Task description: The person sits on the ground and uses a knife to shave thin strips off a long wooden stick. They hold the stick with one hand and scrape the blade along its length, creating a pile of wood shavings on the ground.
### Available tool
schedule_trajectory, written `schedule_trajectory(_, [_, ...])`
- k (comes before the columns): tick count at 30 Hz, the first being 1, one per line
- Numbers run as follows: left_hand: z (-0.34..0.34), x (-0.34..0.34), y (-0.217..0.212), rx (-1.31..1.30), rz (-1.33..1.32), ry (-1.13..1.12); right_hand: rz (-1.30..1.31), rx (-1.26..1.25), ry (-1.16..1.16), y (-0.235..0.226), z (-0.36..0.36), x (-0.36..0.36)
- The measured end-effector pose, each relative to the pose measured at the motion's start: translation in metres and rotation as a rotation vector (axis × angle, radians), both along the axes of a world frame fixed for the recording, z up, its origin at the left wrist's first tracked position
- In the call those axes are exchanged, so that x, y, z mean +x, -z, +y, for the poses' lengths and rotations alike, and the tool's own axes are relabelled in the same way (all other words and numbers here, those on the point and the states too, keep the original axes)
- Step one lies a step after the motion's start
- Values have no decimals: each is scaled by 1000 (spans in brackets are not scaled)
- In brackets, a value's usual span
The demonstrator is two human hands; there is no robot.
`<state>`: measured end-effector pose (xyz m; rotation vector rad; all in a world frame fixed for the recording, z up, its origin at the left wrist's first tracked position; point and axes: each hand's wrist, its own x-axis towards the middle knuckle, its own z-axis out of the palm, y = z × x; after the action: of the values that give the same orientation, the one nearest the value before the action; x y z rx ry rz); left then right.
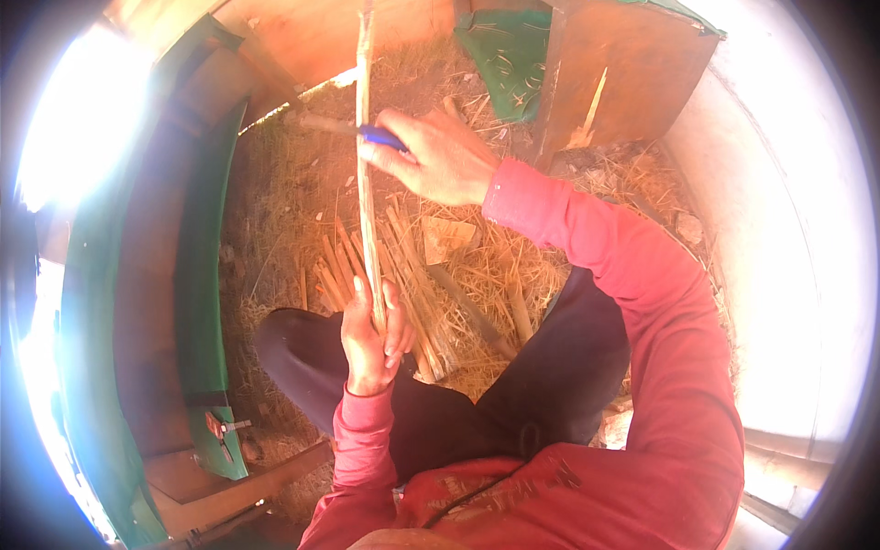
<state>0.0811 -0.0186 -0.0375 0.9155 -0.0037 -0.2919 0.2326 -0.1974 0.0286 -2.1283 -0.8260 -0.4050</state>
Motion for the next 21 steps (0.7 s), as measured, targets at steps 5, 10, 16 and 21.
schedule_trajectory(5, [1,1,-2,19,17,-69,-31,-161,-145,13,9,-16])
schedule_trajectory(10, [3,3,-4,-17,57,-141,-27,-219,-253,24,16,-28])
schedule_trajectory(16, [5,2,-1,-24,29,-168,-47,-302,-349,29,18,-32])
schedule_trajectory(21, [10,0,8,-78,-5,-162,-112,-302,-413,29,21,-34])
